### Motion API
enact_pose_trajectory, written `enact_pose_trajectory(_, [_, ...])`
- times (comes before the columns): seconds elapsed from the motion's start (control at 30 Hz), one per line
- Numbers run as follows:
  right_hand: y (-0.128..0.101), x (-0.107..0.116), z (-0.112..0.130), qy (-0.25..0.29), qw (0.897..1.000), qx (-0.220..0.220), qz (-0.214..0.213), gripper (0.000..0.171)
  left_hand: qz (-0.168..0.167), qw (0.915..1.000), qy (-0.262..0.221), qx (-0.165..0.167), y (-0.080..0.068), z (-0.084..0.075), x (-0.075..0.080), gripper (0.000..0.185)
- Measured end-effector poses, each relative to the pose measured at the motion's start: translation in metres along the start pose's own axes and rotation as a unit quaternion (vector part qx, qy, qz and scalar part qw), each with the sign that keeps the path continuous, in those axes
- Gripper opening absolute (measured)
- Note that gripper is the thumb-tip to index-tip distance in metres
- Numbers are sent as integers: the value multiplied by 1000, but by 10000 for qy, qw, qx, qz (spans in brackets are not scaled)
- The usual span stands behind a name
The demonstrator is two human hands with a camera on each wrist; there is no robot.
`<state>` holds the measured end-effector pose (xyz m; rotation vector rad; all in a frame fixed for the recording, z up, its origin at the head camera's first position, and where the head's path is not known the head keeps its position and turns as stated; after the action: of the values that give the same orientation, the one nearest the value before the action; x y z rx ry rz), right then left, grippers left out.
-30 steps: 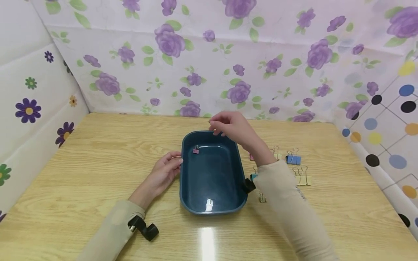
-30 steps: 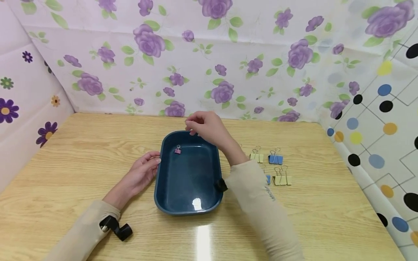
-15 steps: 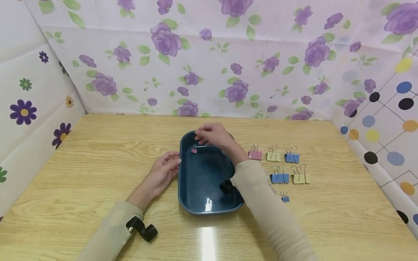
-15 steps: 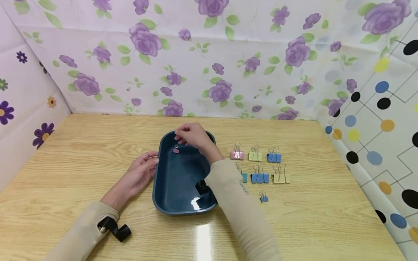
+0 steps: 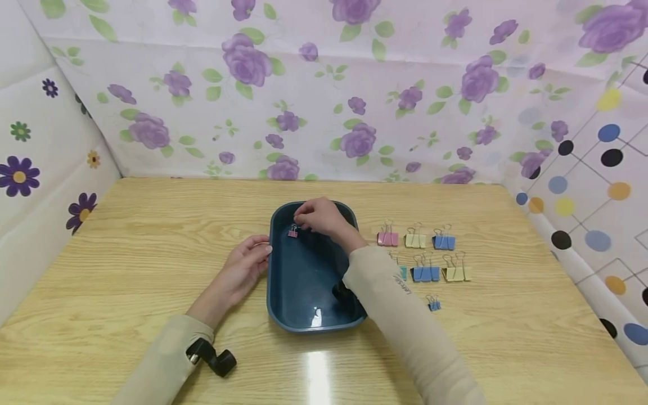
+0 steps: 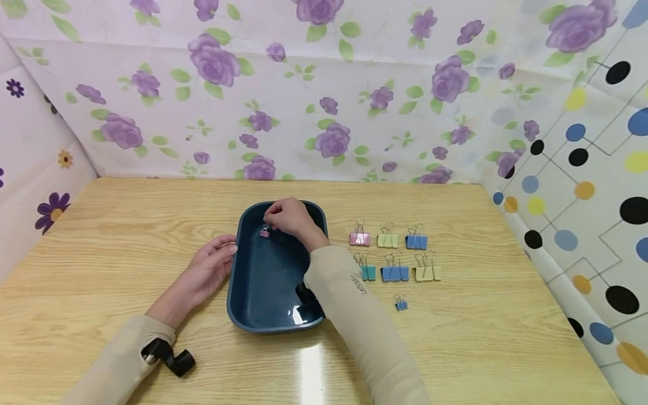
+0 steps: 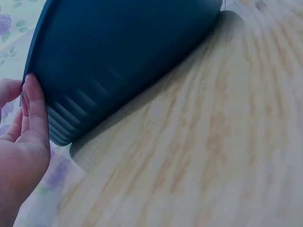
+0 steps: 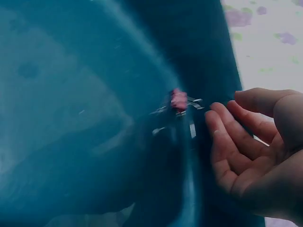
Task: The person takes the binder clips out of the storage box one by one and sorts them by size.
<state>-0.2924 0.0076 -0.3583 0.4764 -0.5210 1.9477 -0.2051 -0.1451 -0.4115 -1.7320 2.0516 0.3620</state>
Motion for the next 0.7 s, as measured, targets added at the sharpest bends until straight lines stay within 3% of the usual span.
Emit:
enact_pose_trajectory(0.3, [11, -16, -4, -504, 9986, -70, -116, 20, 49, 10000, 24, 63, -1, 2, 2, 16])
enact_pose_trajectory(0.7, [13, -20, -4, -634, 9974, -193, -271, 16, 36, 10000, -1, 48, 0, 0, 1, 16])
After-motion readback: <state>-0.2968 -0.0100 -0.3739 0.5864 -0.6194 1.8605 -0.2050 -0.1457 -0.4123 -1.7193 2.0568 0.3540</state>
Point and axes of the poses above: each hand's wrist, its own y-axis towards the middle knuckle, its own x-axis out of the back of the hand, z = x × y, the point moved 7 cm from there along y, towards the middle knuckle
